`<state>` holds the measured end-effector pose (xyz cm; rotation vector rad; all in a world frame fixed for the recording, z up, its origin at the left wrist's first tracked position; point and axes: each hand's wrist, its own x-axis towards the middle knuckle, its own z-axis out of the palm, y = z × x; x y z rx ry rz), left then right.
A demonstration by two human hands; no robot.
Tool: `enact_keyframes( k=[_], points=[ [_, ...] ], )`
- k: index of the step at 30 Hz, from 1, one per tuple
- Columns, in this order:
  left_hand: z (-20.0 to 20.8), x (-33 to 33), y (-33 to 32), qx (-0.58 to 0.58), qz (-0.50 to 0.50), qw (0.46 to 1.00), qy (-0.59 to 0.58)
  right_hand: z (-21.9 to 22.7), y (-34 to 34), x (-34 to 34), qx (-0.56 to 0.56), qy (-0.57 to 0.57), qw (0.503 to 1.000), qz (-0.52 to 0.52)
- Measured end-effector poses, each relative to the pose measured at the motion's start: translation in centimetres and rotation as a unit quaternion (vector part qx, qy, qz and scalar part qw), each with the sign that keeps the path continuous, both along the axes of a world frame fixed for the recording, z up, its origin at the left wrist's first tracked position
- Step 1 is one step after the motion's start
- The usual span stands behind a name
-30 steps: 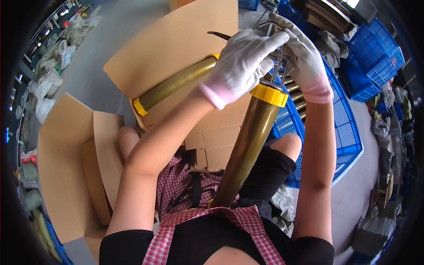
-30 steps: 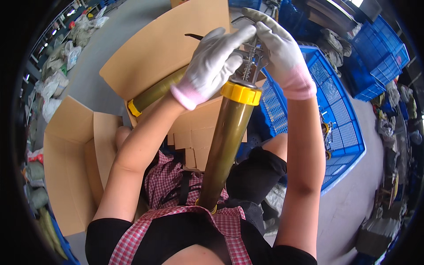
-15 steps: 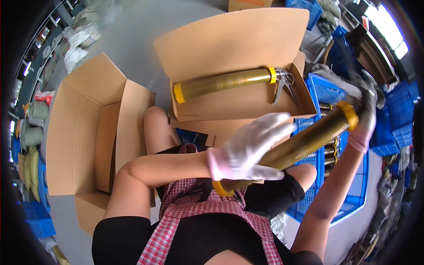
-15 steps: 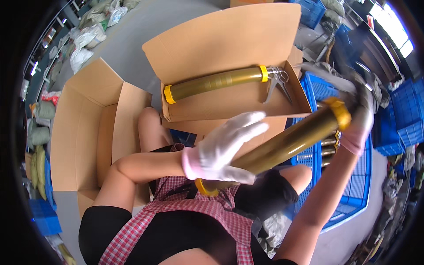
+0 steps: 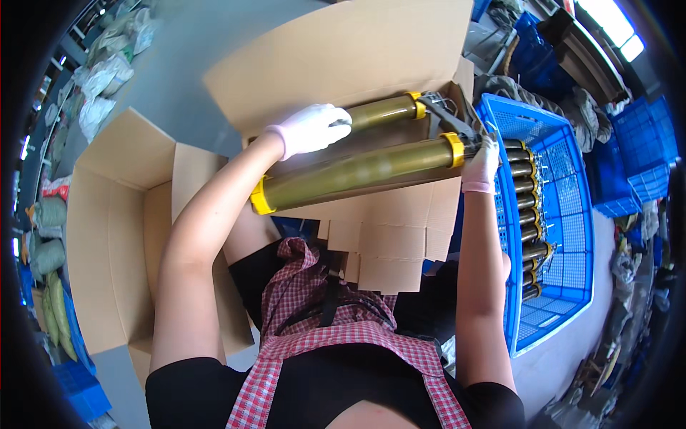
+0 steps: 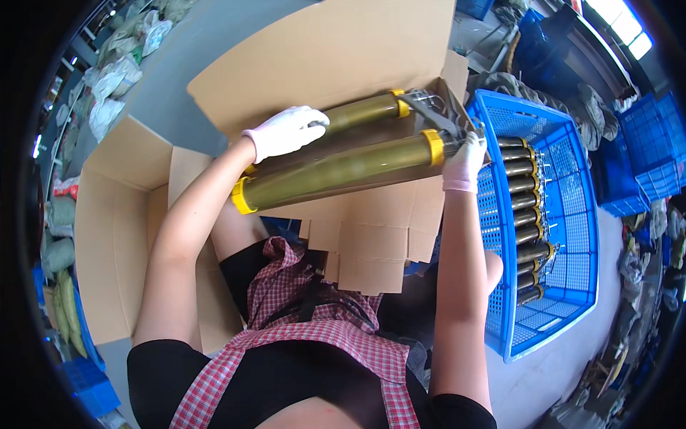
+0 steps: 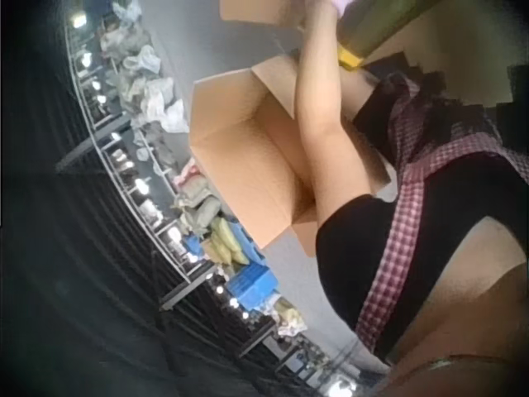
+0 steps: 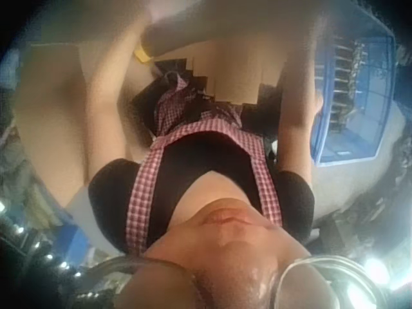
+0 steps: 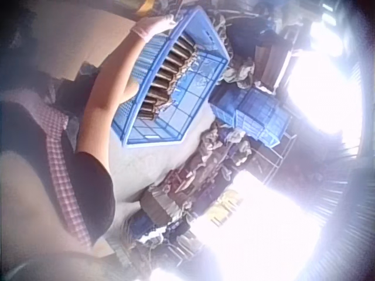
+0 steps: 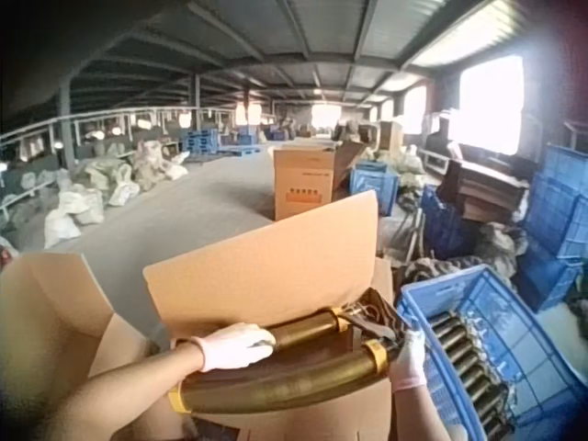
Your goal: The person assembles metal dispenser guns by hand from a metal tube, a trigger mechanism, and a black seal, then packs the assembled guns into cardboard boxes with dividers.
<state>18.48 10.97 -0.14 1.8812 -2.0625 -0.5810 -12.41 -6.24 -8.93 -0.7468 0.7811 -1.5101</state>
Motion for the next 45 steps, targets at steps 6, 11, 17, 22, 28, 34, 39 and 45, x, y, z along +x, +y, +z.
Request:
enact_keyframes(
  k=[6,11,17,22,28,34,39,45],
  points=[
    [-1.0,-4.3,0.4,-0.038,-0.143,0.988,-0.039,1.5,-0.8,-2.7,0.010,0.217,0.966,0.139],
    [-0.1,-4.7,0.9,0.165,-0.073,0.984,-0.010,2.7,-1.3,-5.0,-0.111,0.653,0.742,0.108],
    [1.1,-3.5,2.1,0.268,-0.027,0.962,0.053,6.3,4.2,-0.2,-0.219,0.781,0.584,0.024],
    [0.2,-4.1,-0.2,0.227,-0.118,0.963,-0.081,6.2,3.9,2.5,-0.373,0.733,0.567,-0.046],
    [-7.6,-9.3,-10.7,0.132,-0.140,0.976,0.100,6.3,1.2,5.0,-0.059,0.803,0.568,0.169],
    [-7.9,-12.6,-12.9,0.055,-0.188,0.968,-0.157,3.5,1.9,3.6,-0.143,0.731,0.665,0.050],
    [-12.9,-10.8,-14.0,0.011,-0.226,0.972,-0.063,3.3,2.8,4.5,-0.180,0.725,0.665,0.017],
    [-11.3,-13.5,-13.7,-0.092,-0.237,0.945,-0.204,3.3,2.9,3.9,-0.131,0.753,0.645,0.003]
  ],
)
